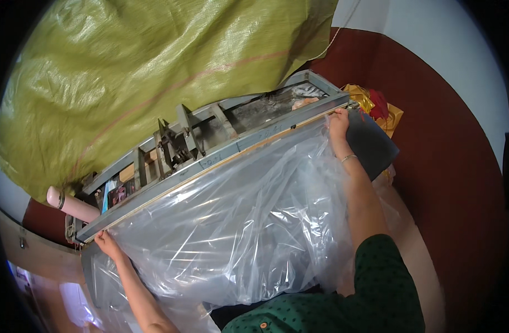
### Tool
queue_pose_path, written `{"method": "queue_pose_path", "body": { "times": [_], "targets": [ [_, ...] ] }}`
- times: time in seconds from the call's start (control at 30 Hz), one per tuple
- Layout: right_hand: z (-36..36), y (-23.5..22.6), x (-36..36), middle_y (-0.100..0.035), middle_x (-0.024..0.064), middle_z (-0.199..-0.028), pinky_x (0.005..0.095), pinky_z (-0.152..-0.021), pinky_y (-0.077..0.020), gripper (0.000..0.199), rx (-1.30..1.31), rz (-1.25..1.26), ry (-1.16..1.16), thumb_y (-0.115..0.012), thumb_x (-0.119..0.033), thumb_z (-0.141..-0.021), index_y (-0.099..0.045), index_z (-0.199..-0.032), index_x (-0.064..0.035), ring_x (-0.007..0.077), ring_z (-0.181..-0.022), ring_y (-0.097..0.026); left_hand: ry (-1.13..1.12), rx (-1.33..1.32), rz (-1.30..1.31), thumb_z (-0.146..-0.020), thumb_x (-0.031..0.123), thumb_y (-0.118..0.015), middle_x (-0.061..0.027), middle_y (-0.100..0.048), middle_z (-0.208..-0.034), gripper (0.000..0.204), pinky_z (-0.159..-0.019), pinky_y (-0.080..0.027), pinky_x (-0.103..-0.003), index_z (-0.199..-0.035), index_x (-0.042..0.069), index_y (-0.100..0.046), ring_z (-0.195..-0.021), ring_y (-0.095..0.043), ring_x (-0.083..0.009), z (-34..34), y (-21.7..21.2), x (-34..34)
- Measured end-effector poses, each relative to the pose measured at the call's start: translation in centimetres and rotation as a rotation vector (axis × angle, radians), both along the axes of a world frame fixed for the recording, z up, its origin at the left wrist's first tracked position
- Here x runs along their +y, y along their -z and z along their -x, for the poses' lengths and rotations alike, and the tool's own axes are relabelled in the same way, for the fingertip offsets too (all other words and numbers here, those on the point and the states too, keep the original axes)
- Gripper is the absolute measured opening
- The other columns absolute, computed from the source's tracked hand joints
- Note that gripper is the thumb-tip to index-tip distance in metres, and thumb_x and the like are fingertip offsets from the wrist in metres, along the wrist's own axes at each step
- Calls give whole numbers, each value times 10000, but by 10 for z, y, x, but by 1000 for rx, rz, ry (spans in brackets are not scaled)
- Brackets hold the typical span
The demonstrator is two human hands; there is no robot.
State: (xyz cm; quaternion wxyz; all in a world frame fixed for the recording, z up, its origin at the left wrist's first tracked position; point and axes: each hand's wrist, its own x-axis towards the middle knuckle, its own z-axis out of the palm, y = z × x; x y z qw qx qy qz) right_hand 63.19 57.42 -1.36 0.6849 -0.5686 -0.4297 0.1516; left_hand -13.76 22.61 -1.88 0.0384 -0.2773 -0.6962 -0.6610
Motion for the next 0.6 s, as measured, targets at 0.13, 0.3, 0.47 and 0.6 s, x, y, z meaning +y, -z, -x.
{"method": "queue_pose_path", "body": {
  "times": [0.13, 0.3, 0.47, 0.6],
  "targets": [
    [-82, -14, 14, -622, 124, -810, 358, -726, -471, 145, -107, 133, 118, -560, -78, -747, -562, -891, -62, 243, -755, -600, 167, 27, -22, -839, 110, -554, -10, -495, -845, 134, -705, -401, -224, -938, 35, -504, -762, -458, -97, -36, -4, 38],
    [141, -143, -94, -621, 123, -828, 347, -694, -467, 117, -573, -193, -260, -558, -101, -836, -558, -934, -35, 270, -767, -599, 450, 22, -39, -838, 7, -522, 33, -430, -759, 92, -607, -374, -191, -852, 82, -469, -671, -419, -46, -99, -83, -53],
    [285, -156, -201, -545, 117, -987, 379, -765, -447, 270, -1005, -479, -977, -635, -222, -787, -550, -971, -43, 303, -910, -544, 445, -129, -333, -833, -15, -535, 25, -459, -786, 135, -698, -428, -216, -888, 90, -470, -714, -449, -49, -126, -120, -123],
    [313, -116, -208, -563, 79, -729, 328, -666, -448, 187, -903, -235, -1136, -616, -195, -815, -583, -806, -10, 227, -716, -559, 315, -71, -349, -852, 46, -581, 11, -509, -862, 141, -760, -389, -207, -934, 80, -471, -786, -468, -60, -123, -115, -137]
  ]
}}
